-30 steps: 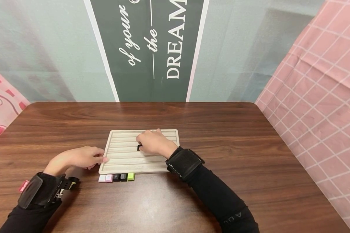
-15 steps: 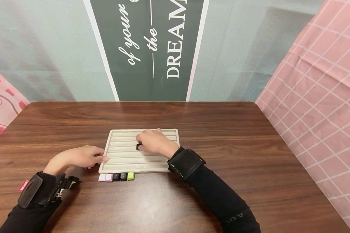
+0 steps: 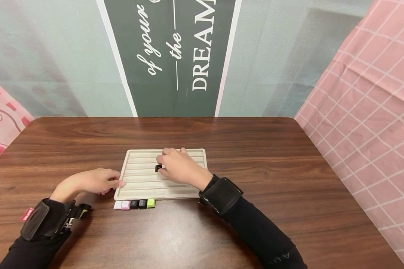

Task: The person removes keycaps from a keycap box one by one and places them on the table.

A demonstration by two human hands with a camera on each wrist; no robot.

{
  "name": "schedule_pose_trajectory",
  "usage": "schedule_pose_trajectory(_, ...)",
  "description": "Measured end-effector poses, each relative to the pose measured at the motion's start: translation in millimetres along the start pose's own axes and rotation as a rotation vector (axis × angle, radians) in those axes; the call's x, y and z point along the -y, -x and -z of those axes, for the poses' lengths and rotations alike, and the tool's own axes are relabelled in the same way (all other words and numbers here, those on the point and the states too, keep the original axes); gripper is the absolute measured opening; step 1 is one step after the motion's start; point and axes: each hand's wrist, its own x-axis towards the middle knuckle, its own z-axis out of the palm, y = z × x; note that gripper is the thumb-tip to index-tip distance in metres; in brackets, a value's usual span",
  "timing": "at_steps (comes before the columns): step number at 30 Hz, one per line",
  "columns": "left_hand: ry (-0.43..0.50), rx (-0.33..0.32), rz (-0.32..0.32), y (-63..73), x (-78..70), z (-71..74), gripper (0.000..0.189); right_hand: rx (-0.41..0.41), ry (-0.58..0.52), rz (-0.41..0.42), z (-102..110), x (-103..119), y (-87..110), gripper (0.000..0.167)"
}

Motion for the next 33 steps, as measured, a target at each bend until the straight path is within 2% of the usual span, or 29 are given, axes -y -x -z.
schedule_pose_trajectory(6, -0.004, 0.003, 0.005, 0.3, 0.3, 0.0, 0.022, -0.041, 0.023, 0.042, 0, 6, 10.5, 0.009)
schedule_pose_trajectory(22, -0.012, 0.000, 0.011, -0.1, 1.6, -0.6, 0.022, 0.000, 0.054, 0.111, -8, 19, 31.0, 0.015)
schedule_pose_trajectory(33, -0.023, 0.001, 0.004, -0.3, 1.2, -0.6, 0.023, 0.005, 0.051, 0.199, -19, 19, 42.7, 0.017)
